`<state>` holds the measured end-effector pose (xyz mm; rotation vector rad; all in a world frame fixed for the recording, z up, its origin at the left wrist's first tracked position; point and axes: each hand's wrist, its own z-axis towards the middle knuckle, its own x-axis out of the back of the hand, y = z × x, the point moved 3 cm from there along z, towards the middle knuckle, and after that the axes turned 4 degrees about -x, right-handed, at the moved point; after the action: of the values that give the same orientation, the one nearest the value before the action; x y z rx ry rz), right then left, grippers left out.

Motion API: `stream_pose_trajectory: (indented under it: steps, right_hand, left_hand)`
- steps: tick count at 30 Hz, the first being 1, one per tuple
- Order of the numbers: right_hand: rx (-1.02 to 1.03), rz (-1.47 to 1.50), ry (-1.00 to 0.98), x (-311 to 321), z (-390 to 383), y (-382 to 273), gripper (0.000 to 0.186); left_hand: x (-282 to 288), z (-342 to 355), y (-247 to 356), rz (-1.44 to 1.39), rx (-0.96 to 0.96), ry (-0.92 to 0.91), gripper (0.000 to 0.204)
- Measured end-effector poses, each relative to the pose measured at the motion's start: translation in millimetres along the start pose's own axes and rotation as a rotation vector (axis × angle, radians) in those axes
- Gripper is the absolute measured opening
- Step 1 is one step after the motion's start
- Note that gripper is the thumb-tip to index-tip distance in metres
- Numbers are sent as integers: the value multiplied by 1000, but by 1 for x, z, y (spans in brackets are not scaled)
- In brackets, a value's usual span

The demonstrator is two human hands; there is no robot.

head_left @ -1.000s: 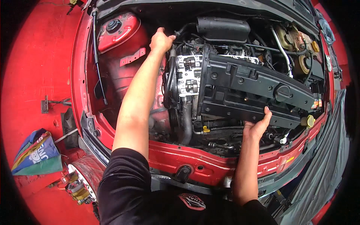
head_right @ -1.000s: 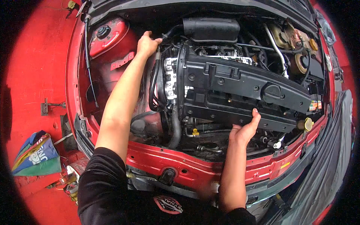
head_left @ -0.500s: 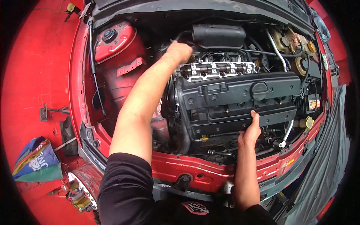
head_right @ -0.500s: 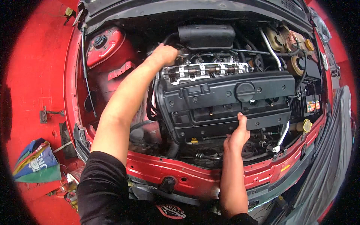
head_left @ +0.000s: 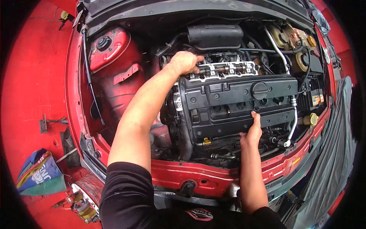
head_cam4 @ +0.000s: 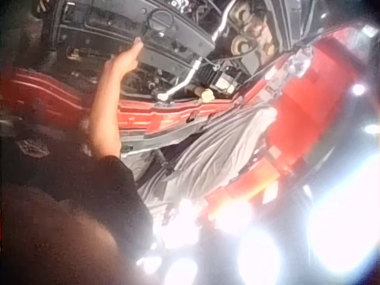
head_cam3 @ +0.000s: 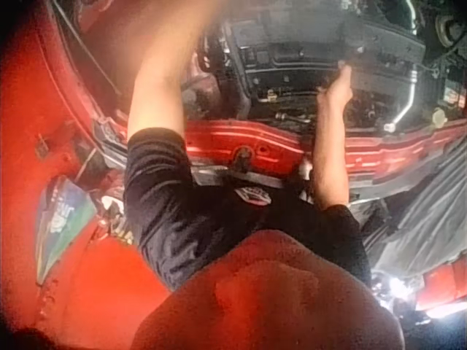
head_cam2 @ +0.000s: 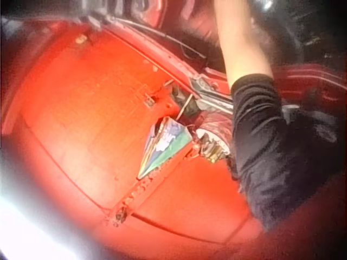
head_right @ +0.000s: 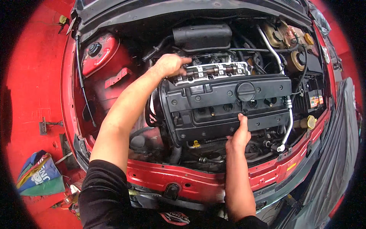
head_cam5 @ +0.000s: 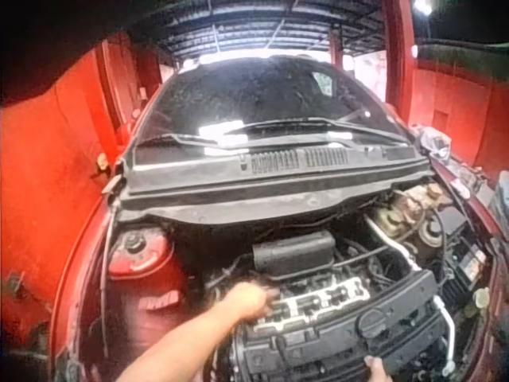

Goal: The person wipes down a plastic engine valve cover with a cloth and then aligns and presses it onto the engine block by hand.

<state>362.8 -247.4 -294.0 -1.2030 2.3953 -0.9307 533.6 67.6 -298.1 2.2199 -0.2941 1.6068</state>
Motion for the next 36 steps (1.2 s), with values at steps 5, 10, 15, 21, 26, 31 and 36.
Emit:
stream_pose_trajectory:
  steps: [5, 10, 15, 21, 26, 31, 36]
  right_hand:
    - [36, 39, -31, -2, 2, 2, 53]
    - [5, 7, -18, -7, 1, 8, 52]
    - [-54, -79, -24, -12, 3, 16, 55]
    - [-79, -95, 67, -28, 11, 20, 61]
    - [-84, -109, 49, -34, 17, 22, 59]
    - [-93, -97, 81, -34, 14, 25, 70]
    - [-93, -106, 67, -38, 17, 25, 69]
  left_hand:
    - [-9, 13, -11, 278, -47, 61, 24]
    - [12, -1, -57, 287, 178, 498, 20]
    - [10, 4, -53, 263, 242, 500, 20]
    - [19, -2, -24, 79, 26, 121, 50]
    - [-1, 7, -26, 35, -9, 2, 63]
    - [-8, 14, -37, 22, -56, 73, 33]
    - [-6, 16, -55, 66, 75, 398, 33]
